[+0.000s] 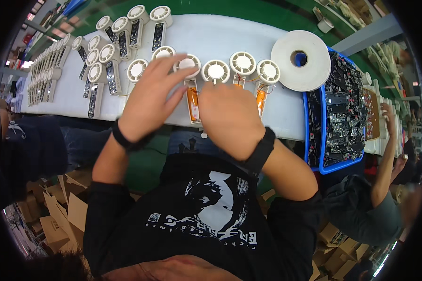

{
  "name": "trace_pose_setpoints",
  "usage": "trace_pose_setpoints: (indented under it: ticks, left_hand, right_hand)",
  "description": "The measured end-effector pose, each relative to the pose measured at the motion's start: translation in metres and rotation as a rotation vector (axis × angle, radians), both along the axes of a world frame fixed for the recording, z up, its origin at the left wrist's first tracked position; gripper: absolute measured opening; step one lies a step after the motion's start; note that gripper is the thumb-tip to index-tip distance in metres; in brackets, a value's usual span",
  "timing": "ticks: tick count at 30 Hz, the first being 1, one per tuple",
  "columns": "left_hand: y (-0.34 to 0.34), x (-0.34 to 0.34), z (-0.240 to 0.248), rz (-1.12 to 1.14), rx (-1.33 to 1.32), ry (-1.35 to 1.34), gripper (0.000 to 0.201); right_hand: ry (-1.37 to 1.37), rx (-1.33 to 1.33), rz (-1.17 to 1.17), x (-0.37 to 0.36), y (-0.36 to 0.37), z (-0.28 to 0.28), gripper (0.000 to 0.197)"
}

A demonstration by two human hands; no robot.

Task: The person assembles portable fans by connecting battery wires to circuit boards and pressing the circuit boards into the fan casings by hand.

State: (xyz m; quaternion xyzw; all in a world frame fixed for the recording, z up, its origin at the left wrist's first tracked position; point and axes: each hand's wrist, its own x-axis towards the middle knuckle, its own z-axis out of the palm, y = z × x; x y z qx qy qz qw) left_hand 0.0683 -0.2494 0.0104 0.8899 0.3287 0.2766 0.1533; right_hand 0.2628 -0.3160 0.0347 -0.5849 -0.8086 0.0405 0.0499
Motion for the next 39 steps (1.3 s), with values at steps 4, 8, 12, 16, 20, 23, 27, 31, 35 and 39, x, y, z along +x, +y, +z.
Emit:
trace_pose_setpoints:
  ticks: [4,8,12,16,20,23,27,31,35,39]
  left_hand:
    - [0.050,0.002,-0.020,-0.082,0.159,0.175,0.044]
    - [0.061,0.000,-0.022,-0.214,0.082,0.206,0.045]
    - [0.060,-0.003,-0.019,-0.222,0.093,0.221,0.047]
    - [0.058,-0.005,-0.022,-0.233,0.126,0.183,0.048]
    - [0.060,-0.004,-0.025,-0.223,0.119,0.166,0.050]
    - [0.063,-0.002,-0.025,-0.221,0.097,0.183,0.051]
    - [0.065,0.000,-0.020,-0.215,-0.033,0.195,0.050]
    - [0.067,0.008,-0.020,-0.173,-0.087,0.216,0.051]
    - [0.067,0.020,-0.016,-0.106,-0.067,0.337,0.047]
    - [0.069,0.030,-0.005,-0.081,-0.174,0.511,0.057]
  right_hand:
    - [0.006,-0.322,-0.059,-0.007,0.022,0.012,0.029]
    - [0.124,-0.297,0.044,0.004,0.021,0.002,0.030]
    - [0.383,-0.033,-0.010,0.001,0.016,-0.011,0.033]
    - [0.323,0.085,-0.189,-0.012,0.016,-0.011,0.033]
    - [0.174,-0.001,-0.258,-0.019,0.017,-0.016,0.034]
    - [0.126,-0.045,-0.237,-0.025,0.012,-0.017,0.035]
    - [0.061,-0.055,-0.183,-0.036,0.002,-0.019,0.036]
    - [0.030,-0.063,-0.145,-0.036,-0.001,-0.025,0.035]
    - [0.043,-0.119,-0.122,-0.033,-0.003,-0.022,0.034]
    - [0.144,-0.145,-0.106,-0.021,-0.008,-0.017,0.034]
